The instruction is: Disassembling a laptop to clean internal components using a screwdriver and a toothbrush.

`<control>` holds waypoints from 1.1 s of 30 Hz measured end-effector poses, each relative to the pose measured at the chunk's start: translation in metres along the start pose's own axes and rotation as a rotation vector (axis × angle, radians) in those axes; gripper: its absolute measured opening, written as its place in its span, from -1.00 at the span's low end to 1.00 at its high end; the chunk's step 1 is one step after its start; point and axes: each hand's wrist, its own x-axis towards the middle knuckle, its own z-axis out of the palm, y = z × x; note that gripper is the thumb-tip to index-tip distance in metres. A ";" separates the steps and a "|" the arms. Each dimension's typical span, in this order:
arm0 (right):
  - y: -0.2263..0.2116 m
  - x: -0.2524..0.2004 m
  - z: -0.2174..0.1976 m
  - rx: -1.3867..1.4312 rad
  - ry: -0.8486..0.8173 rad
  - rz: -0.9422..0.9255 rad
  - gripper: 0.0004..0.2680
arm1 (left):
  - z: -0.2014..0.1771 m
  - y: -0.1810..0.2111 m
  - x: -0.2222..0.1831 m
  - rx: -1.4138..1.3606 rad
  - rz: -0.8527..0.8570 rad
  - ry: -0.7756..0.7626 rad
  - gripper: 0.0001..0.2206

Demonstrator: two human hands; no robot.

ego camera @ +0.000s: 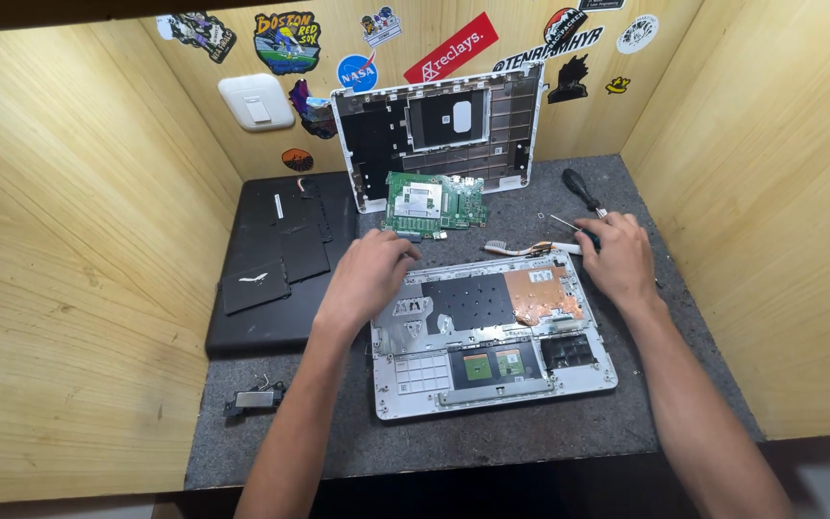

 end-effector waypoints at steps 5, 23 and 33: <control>-0.010 -0.002 -0.012 0.088 0.158 -0.061 -0.85 | 0.030 0.027 0.011 -0.018 0.108 -0.103 -0.81; -0.081 -0.019 -0.040 0.186 -0.225 -0.395 -0.82 | 0.043 0.049 -0.006 0.041 0.051 -0.064 -0.62; -0.083 -0.016 -0.021 0.095 -0.359 -0.300 -0.85 | 0.038 0.048 -0.006 -0.139 0.025 -0.109 -0.59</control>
